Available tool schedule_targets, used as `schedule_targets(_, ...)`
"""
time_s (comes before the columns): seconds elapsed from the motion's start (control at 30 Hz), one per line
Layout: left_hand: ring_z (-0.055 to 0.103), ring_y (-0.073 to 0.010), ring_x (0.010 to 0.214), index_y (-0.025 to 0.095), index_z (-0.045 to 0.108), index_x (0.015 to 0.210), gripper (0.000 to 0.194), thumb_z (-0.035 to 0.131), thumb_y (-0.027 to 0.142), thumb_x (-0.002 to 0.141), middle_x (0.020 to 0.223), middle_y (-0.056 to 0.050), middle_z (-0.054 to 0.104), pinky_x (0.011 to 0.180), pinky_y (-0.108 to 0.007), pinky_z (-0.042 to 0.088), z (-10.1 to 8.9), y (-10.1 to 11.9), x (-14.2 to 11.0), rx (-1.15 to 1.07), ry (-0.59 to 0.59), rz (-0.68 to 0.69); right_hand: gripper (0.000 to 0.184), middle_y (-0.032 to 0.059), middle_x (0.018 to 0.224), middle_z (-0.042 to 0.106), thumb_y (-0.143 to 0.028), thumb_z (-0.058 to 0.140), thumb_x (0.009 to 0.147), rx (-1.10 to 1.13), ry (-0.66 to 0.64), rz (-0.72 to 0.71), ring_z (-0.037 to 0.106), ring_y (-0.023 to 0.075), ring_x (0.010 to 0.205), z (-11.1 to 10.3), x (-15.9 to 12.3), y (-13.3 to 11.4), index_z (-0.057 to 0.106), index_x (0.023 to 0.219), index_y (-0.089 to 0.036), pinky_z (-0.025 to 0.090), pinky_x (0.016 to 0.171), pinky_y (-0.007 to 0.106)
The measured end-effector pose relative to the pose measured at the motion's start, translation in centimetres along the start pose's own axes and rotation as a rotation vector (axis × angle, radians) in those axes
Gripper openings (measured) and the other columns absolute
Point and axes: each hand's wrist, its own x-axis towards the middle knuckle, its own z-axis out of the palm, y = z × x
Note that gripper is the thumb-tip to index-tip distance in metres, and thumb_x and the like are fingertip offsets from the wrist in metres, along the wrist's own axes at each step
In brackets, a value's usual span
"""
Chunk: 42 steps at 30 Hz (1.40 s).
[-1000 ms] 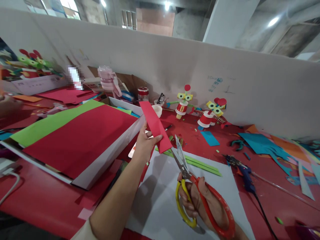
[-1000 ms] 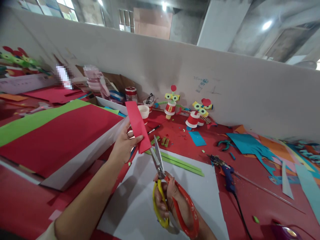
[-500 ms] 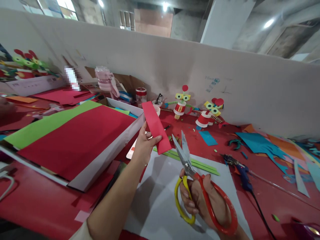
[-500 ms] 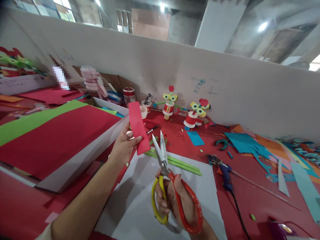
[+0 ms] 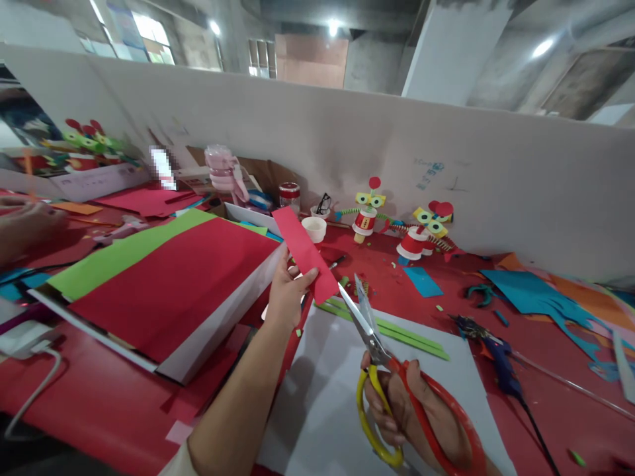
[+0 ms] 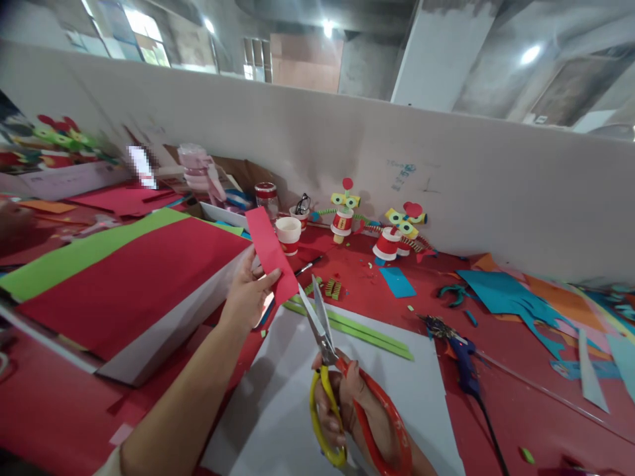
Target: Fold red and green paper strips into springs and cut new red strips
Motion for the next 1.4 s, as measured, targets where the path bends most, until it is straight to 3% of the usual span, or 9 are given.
schedule_targets(0.53, 0.066, -0.0146, 0.069, 0.022, 0.047, 0.126, 0.069, 0.072, 0.007, 0.064, 0.076, 0.0, 0.069, 0.071, -0.027, 0.053, -0.1, 0.0, 0.4, -0.036, 0.108, -0.048, 0.057, 0.0003, 0.074, 0.049, -0.069, 0.043, 0.082, -0.008, -0.004, 0.022, 0.035, 0.0085, 0.053, -0.1, 0.1, -0.2, 0.043, 0.114, -0.022, 0.026, 0.043, 0.019)
schedule_targets(0.8, 0.065, -0.0137, 0.068, 0.025, 0.046, 0.128, 0.071, 0.075, 0.014, 0.064, 0.081, 0.0, 0.07, 0.065, -0.025, 0.053, 0.0, -0.5, -0.1, -0.01, -0.001, -0.029, 0.059, -0.0006, 0.072, 0.047, -0.072, 0.043, 0.079, -0.042, -0.004, 0.01, 0.034, 0.0073, 0.05, 0.5, 0.2, -0.2, 0.047, 0.109, -0.021, 0.026, 0.041, 0.019)
schedule_targets(1.07, 0.064, -0.0115, 0.07, 0.027, 0.044, 0.13, 0.078, 0.078, 0.013, 0.061, 0.08, 0.003, 0.068, 0.068, -0.022, 0.052, 1.8, -1.2, -2.4, 0.003, -0.194, -0.164, 0.059, 0.0016, 0.075, 0.05, -0.07, 0.036, 0.083, 0.008, -0.007, -0.052, 0.04, 0.009, 0.054, 0.2, 0.1, -0.5, 0.046, 0.113, -0.02, 0.03, 0.044, 0.019)
schedule_targets(1.23, 0.062, -0.0093, 0.067, 0.023, 0.058, 0.108, 0.057, 0.079, 0.01, 0.057, 0.073, 0.005, 0.066, 0.065, -0.019, 0.051, 2.2, -1.4, -3.1, -0.034, -0.246, -0.282, 0.061, 0.0023, 0.076, 0.052, -0.07, 0.034, 0.084, 0.019, 0.021, -0.077, 0.042, 0.0102, 0.054, 0.2, 0.2, -0.7, 0.045, 0.116, -0.02, 0.032, 0.044, 0.021)
schedule_targets(1.4, 0.063, -0.0096, 0.064, 0.019, 0.063, 0.087, 0.028, 0.079, 0.025, 0.064, 0.078, 0.002, 0.069, 0.058, -0.02, 0.051, 2.1, -1.3, -2.6, -0.101, -0.131, -0.32, 0.059, 0.0014, 0.076, 0.052, -0.07, 0.039, 0.083, -0.008, 0.053, -0.066, 0.04, 0.0096, 0.053, 0.4, 0.4, -0.5, 0.046, 0.114, -0.02, 0.031, 0.044, 0.021)
